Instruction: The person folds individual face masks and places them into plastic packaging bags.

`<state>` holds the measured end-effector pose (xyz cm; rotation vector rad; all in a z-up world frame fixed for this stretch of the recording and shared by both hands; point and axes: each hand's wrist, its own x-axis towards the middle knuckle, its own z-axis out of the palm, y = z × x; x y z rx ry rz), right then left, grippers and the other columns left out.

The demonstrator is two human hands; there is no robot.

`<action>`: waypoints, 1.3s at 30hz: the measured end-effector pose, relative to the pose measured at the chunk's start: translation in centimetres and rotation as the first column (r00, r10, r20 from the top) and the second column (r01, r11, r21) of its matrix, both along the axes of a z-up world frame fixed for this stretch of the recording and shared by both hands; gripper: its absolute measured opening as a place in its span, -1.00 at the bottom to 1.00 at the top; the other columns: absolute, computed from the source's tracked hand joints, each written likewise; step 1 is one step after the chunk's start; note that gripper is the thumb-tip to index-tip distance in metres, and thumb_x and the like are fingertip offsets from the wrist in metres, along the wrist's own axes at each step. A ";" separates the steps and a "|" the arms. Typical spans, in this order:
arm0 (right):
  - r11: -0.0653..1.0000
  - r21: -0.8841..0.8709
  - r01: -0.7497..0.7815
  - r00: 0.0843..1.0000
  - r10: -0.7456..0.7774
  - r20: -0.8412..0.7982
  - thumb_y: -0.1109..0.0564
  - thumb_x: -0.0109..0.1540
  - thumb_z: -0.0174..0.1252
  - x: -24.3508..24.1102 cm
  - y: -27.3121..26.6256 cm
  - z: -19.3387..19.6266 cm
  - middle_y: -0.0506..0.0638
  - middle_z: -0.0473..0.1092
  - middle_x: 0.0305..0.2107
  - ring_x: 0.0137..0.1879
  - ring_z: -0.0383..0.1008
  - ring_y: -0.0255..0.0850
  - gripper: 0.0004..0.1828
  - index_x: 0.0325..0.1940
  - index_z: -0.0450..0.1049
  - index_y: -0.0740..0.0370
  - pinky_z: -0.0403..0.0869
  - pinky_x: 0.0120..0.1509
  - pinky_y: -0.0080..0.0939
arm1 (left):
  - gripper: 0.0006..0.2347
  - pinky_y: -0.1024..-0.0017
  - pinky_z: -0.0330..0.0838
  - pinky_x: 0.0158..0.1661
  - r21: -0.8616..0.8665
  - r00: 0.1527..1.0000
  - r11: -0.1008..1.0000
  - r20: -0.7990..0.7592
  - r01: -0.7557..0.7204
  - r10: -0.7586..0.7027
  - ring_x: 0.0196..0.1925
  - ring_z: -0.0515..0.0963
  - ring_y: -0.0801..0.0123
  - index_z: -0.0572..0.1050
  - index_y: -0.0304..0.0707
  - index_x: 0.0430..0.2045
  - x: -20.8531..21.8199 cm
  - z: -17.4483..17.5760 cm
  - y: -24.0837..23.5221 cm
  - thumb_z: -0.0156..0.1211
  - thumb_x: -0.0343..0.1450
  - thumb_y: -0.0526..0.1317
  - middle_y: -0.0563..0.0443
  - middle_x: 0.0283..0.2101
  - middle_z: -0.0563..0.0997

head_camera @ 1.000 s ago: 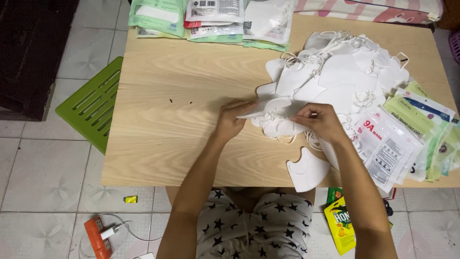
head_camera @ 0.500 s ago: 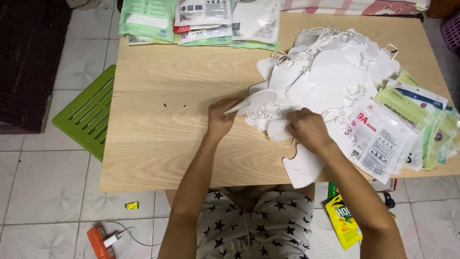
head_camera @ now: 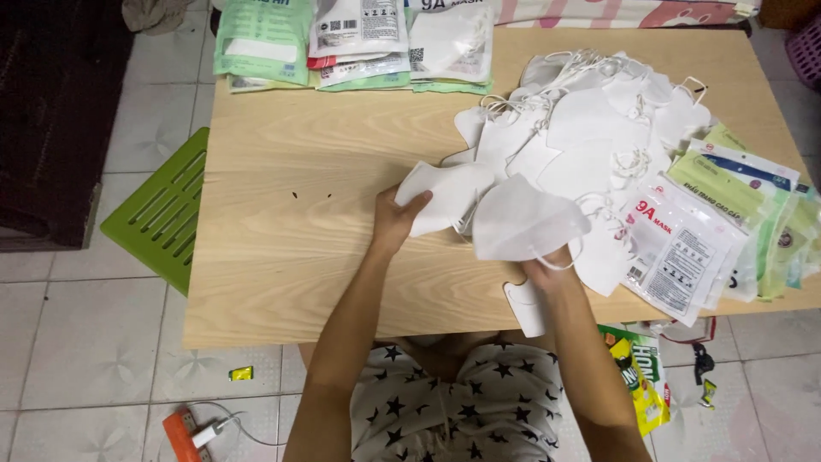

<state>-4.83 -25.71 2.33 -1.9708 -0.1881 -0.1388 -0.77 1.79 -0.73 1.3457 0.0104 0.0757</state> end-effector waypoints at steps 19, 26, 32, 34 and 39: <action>0.963 0.249 0.108 0.963 -0.039 -0.267 0.24 0.18 0.23 2.7 7.9 -1.8 0.29 0.48 -0.33 -0.38 0.56 0.10 -0.75 -0.06 0.43 0.27 0.59 -0.35 0.07 | -0.64 0.22 0.47 0.10 0.035 0.975 0.974 -0.022 0.223 -0.222 0.05 0.57 0.17 0.55 -0.42 0.00 0.2 -1.7 -0.1 0.14 0.52 -0.04 -0.25 -0.04 0.61; 0.929 0.321 0.183 0.923 -0.050 -0.380 0.25 0.26 0.18 3.0 8.7 -1.1 0.33 0.49 -0.33 -0.47 0.58 0.16 -0.82 -0.06 0.41 0.26 0.63 -0.46 0.15 | -0.75 0.28 0.53 -0.02 0.028 0.969 0.969 -0.030 0.245 -0.244 -0.08 0.60 0.34 0.60 -0.34 -0.09 -0.3 -0.6 -0.2 0.36 0.43 -0.20 -0.13 -0.16 0.68; 0.895 0.365 0.256 0.882 -0.062 -0.468 0.27 0.32 0.14 1.0 6.6 -1.0 0.37 0.49 -0.33 -0.53 0.59 0.20 -0.87 -0.05 0.39 0.26 0.66 -0.54 0.21 | -0.85 0.32 0.55 -0.07 0.018 0.995 0.995 -0.030 0.095 -0.094 -0.15 0.59 0.35 0.63 -0.35 -0.17 0.4 -1.3 0.7 0.22 0.49 -0.26 -0.05 -0.25 0.66; 0.859 0.416 0.299 0.891 -0.095 -0.444 0.27 0.31 0.10 1.4 4.7 -0.4 0.33 0.51 -0.24 -0.47 0.61 0.14 -0.84 -0.02 0.40 0.22 0.65 -0.47 0.13 | -0.84 0.30 0.55 -0.06 0.024 0.998 0.997 -0.010 0.067 -0.067 -0.15 0.59 0.35 0.63 -0.35 -0.16 0.8 -1.1 1.6 0.20 0.50 -0.26 -0.07 -0.24 0.67; 0.935 0.104 0.340 0.940 -0.339 -0.029 0.23 0.31 0.19 1.3 3.3 3.5 0.08 0.53 -0.12 -0.05 0.58 -0.10 -0.75 0.07 0.42 0.16 0.63 -0.12 -0.12 | -0.86 0.30 0.53 -0.03 0.083 0.995 0.996 0.092 0.019 -0.027 -0.12 0.56 0.39 0.64 -0.32 -0.18 0.4 1.4 2.1 0.17 0.52 -0.28 -0.07 -0.20 0.68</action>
